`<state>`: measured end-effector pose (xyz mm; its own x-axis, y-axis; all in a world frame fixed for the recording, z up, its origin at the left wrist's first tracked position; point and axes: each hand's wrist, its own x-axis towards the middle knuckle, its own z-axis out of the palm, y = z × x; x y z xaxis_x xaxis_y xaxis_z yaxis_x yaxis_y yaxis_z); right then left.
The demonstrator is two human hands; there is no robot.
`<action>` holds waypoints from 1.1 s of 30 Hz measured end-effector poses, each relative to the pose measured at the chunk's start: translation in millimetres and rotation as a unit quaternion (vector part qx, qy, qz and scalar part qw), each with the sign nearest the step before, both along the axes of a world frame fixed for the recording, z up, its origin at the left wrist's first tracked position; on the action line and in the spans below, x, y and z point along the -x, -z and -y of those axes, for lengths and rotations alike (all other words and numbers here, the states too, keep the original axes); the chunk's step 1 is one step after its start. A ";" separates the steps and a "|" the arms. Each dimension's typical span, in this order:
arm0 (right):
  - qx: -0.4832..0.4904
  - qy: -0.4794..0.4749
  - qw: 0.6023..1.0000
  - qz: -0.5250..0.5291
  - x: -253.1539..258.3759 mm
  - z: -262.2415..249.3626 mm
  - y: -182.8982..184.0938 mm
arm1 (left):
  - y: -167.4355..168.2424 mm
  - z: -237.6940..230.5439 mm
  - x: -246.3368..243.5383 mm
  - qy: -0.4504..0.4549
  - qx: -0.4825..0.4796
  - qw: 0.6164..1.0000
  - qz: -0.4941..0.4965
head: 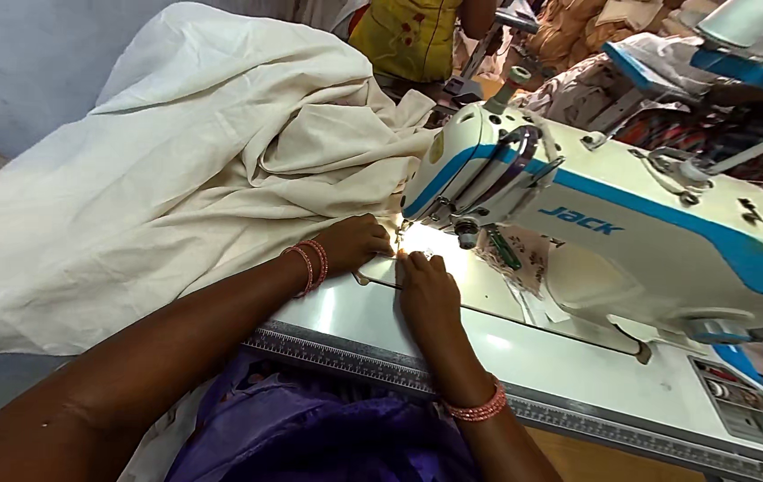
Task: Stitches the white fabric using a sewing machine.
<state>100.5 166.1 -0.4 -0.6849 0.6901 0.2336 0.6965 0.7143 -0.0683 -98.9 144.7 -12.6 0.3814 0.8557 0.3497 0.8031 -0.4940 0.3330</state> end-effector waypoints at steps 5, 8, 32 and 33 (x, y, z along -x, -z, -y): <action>0.000 0.003 1.000 0.002 1.3 -7.6 1.3 | -1.8 -9.6 4.7 0.000 0.003 1.000 -0.015; 0.018 0.016 1.000 0.014 3.4 -6.4 -1.4 | -2.2 -11.0 5.9 -0.001 0.005 1.000 -0.019; -0.131 0.248 0.947 -0.155 -210.6 -66.5 24.8 | 2.4 -25.7 6.7 -0.074 0.000 0.997 -0.027; -0.133 0.250 0.946 -0.157 -210.4 -66.9 25.6 | 2.6 -26.2 7.0 -0.076 -0.001 0.997 -0.024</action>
